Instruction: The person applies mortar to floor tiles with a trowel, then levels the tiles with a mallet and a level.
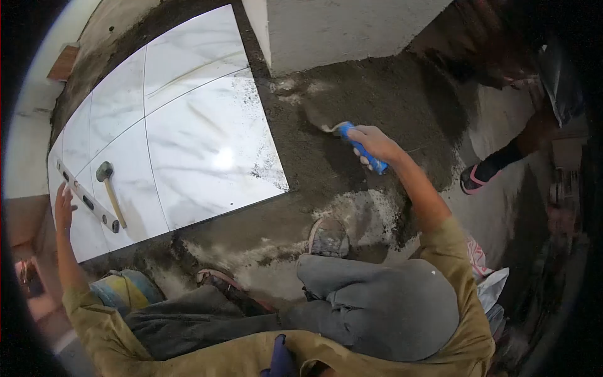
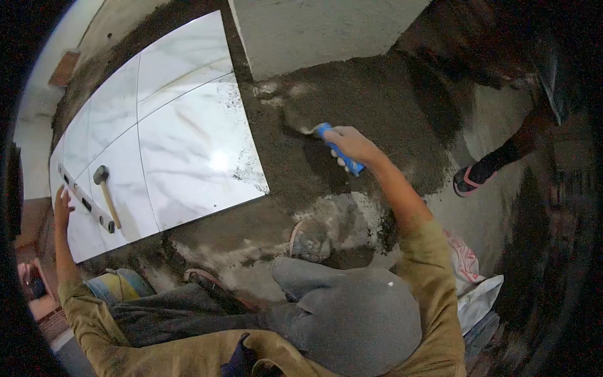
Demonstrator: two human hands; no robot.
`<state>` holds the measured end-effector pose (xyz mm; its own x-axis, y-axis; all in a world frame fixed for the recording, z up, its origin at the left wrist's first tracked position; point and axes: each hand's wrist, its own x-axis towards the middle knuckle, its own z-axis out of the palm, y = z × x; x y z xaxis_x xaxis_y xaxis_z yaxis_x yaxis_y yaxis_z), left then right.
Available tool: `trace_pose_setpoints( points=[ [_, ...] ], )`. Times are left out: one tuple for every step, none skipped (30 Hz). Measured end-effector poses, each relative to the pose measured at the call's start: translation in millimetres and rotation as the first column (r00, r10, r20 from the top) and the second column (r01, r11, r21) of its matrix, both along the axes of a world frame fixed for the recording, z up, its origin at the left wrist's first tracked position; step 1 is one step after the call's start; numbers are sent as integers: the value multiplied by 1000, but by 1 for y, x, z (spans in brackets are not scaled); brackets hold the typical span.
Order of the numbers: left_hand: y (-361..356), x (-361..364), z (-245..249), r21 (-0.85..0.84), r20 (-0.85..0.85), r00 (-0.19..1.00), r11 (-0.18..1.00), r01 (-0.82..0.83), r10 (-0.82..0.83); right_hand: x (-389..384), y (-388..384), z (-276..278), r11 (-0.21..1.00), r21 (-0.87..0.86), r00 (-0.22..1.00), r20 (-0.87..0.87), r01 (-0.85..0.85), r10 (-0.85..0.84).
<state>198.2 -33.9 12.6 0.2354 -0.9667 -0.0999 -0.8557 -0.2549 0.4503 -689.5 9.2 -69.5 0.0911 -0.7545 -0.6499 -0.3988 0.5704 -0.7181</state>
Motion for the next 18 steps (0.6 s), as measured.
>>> trace_pose_setpoints(
  points=[
    [8,38,-6,-44,-49,994,994,-105,103,2,7,7,998,-15,995,-81,59,-60],
    [20,70,-15,-79,-104,973,974,-213,204,6,13,17,999,-9,995,-87,48,-48],
    [35,91,-21,-71,-109,970,972,-224,215,10,20,28,996,-67,990,-117,66,-74],
    [49,107,-24,-58,-95,963,965,-258,252,13,27,37,989,-124,984,-144,85,-103],
    [54,125,-26,-45,-79,956,957,-286,282,17,33,46,990,-116,984,-147,84,-101],
    [50,152,-32,-41,-81,957,958,-284,280,21,38,54,994,-107,987,-154,35,-51],
    [45,178,-41,-56,-177,908,917,-394,380,24,40,59,995,-100,987,-162,-16,-1],
    [46,190,-48,-58,-274,837,861,-505,473,26,31,44,995,-101,986,-168,-20,3],
    [42,207,-37,-54,-282,830,856,-515,481,26,11,17,989,-139,992,-122,-56,39],
    [29,188,-31,-43,-246,847,868,-495,471,30,-7,1,981,-174,994,-75,-88,76],
    [28,105,-21,-31,-214,863,880,-474,458,43,-27,9,998,-50,993,-107,-48,43],
    [27,75,-9,-27,-217,859,877,-481,464,45,-22,21,997,-48,992,-112,-56,50],
    [24,50,0,3,-187,872,888,-461,453,44,-12,36,999,-39,994,-110,16,-20],
    [23,39,4,26,-161,882,895,-444,442,42,-4,46,996,-40,990,-108,83,-87],
    [19,110,-31,-84,-171,930,935,-344,326,39,4,51,996,-59,991,-114,68,-74],
    [25,147,-48,-90,-174,925,930,-357,338,35,18,52,997,-46,990,-124,57,-62],
    [33,171,-58,-133,-209,902,903,-409,378,33,26,48,998,-23,990,-131,50,-53],
    [41,180,-61,-171,-242,879,873,-456,412,35,17,39,999,-14,991,-128,44,-46]
  ],
)
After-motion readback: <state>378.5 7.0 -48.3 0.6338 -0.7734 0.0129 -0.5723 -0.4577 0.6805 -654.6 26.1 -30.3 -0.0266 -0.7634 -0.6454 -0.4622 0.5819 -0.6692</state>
